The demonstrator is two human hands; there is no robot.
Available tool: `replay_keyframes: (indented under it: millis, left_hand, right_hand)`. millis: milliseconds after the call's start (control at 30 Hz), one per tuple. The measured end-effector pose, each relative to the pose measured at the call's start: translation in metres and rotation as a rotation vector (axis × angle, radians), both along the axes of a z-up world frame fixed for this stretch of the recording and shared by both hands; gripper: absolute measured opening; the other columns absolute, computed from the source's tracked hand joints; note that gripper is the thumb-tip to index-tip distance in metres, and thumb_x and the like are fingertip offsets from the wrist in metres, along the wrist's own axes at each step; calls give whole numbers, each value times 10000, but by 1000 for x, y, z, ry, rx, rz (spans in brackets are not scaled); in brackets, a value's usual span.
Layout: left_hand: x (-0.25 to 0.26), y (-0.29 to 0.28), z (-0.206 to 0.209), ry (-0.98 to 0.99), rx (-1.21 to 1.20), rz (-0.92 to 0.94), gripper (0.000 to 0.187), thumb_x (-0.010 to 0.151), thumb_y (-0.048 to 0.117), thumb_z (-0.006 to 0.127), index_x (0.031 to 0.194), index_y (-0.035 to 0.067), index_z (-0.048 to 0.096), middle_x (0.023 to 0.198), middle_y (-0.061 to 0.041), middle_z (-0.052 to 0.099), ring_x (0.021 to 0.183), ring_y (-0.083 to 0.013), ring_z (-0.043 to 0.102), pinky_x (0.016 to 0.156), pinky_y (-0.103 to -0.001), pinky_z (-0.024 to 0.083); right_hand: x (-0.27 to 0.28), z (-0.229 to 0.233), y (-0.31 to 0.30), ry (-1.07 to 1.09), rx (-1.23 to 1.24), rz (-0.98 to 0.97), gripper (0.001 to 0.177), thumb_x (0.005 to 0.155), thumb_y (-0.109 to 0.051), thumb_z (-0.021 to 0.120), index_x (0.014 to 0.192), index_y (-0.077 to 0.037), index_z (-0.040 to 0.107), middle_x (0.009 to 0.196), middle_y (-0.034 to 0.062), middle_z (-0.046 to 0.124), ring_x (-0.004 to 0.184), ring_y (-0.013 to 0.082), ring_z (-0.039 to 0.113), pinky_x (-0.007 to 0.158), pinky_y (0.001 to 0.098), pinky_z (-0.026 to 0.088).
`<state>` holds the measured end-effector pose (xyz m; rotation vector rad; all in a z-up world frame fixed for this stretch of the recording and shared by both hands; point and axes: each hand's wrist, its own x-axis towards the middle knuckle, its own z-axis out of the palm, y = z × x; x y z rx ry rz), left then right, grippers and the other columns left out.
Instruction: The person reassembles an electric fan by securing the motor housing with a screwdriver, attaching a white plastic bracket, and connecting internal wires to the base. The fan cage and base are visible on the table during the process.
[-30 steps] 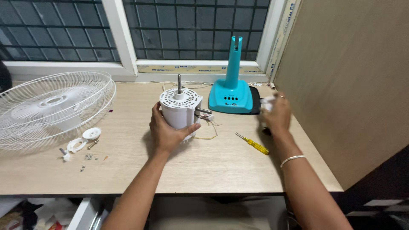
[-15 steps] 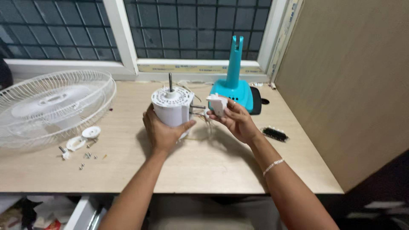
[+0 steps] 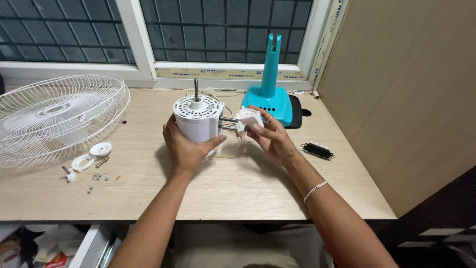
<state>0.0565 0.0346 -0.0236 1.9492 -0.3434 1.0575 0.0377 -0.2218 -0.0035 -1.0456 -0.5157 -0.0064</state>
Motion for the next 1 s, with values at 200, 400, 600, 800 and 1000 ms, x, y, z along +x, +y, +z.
replay_keyframes:
  millis: [200, 400, 600, 800, 1000]
  left_hand:
    - [0, 0, 0, 17, -13, 1, 1288, 524, 602, 989, 1431, -75, 373, 1343, -248, 502, 1317, -399, 451, 1082, -546, 438]
    - [0, 0, -2, 22, -7, -11, 1295, 540, 613, 984, 1442, -74, 358, 1338, -243, 495, 1320, -390, 448, 1076, -554, 440]
    - [-2, 0, 0, 11, 0, -19, 1288, 532, 617, 984, 1444, -56, 372, 1340, -231, 498, 1318, -385, 445, 1077, -547, 442]
    - [-10, 2, 6, -36, 75, 17, 1292, 502, 592, 1013, 1446, -29, 388, 1337, -195, 520, 1298, -367, 460, 1105, -560, 423]
    - [-14, -4, 7, -29, -4, -77, 1294, 492, 521, 1023, 1452, -32, 354, 1331, -208, 473, 1279, -372, 441, 1054, -534, 480]
  right_hand:
    - [8, -9, -1, -7, -84, -124, 454, 969, -117, 716, 1381, 21, 585, 1122, 115, 700, 896, 152, 635, 729, 303, 543]
    - [-2, -4, 6, -58, -312, -246, 443, 949, -148, 726, 1366, -24, 645, 980, 57, 727, 781, 96, 590, 684, 265, 521]
    - [-7, 4, 12, -57, -288, -267, 458, 946, -141, 721, 1379, -17, 635, 1003, 42, 744, 783, 90, 606, 671, 268, 529]
    - [-5, 1, 13, -109, -255, -376, 288, 931, -113, 734, 1192, -25, 649, 900, 92, 719, 724, 113, 662, 632, 283, 571]
    - [-4, 1, 8, -184, -346, -569, 203, 901, -78, 789, 1048, 24, 693, 831, 97, 741, 674, 122, 690, 566, 261, 563]
